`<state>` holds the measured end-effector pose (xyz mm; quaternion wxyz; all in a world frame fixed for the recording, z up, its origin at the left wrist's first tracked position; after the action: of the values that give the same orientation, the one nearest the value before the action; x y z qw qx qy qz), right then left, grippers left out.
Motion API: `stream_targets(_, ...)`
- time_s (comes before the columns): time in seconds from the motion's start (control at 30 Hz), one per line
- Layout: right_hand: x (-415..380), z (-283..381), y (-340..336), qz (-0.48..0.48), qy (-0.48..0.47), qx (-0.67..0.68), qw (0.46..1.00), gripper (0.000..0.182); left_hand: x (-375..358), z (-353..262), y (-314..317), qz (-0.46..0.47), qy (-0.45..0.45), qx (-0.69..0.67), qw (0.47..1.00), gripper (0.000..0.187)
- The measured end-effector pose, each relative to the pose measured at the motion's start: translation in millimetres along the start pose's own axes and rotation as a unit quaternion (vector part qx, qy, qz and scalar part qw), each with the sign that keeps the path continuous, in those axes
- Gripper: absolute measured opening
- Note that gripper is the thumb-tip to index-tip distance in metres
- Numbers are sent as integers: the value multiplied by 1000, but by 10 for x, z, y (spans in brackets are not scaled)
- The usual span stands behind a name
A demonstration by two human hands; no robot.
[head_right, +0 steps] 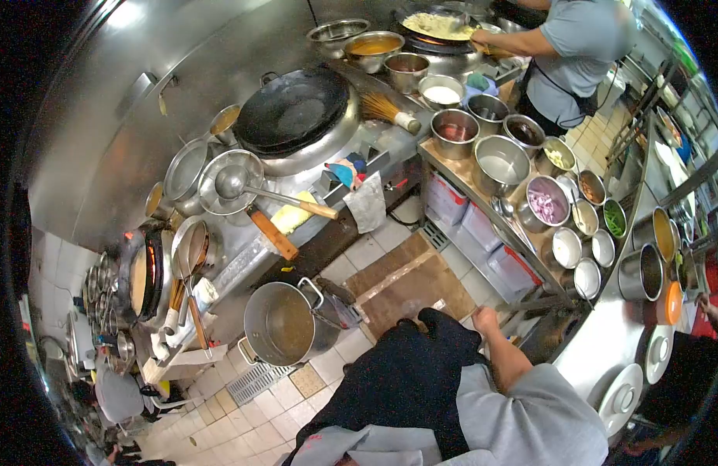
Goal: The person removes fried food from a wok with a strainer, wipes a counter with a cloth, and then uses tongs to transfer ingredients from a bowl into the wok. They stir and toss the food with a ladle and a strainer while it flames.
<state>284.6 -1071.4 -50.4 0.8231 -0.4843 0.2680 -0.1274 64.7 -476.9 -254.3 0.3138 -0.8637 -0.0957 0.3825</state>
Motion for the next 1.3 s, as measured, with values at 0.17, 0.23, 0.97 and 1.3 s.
stream_targets(0.17,81,-135,84,-13,33,9,999,17,227,-5,51,-11,104,63,993,35)
stream_targets(0.23,57,-146,56,-2,21,19,1000,15,43,-262,-47,11,41,4,999,35)
stream_targets(0.97,115,169,704,43,-77,-11,996,21,-543,-341,-640,-53,-16,32,998,23)
stream_targets(1.3,38,253,992,42,-153,-17,987,17,-991,-558,-979,-72,-51,-6,996,30)
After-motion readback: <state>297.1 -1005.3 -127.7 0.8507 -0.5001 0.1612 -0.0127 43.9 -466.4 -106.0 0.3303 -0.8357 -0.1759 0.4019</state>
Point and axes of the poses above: each hand's wrist, its own x-axis towards the middle knuckle, its own y-axis out of the palm, z = x × y, the point moved 9 cm from there along x, towards the middle knuckle, and after that the axes turned 6 degrees about -z, right-handed, at the moved point
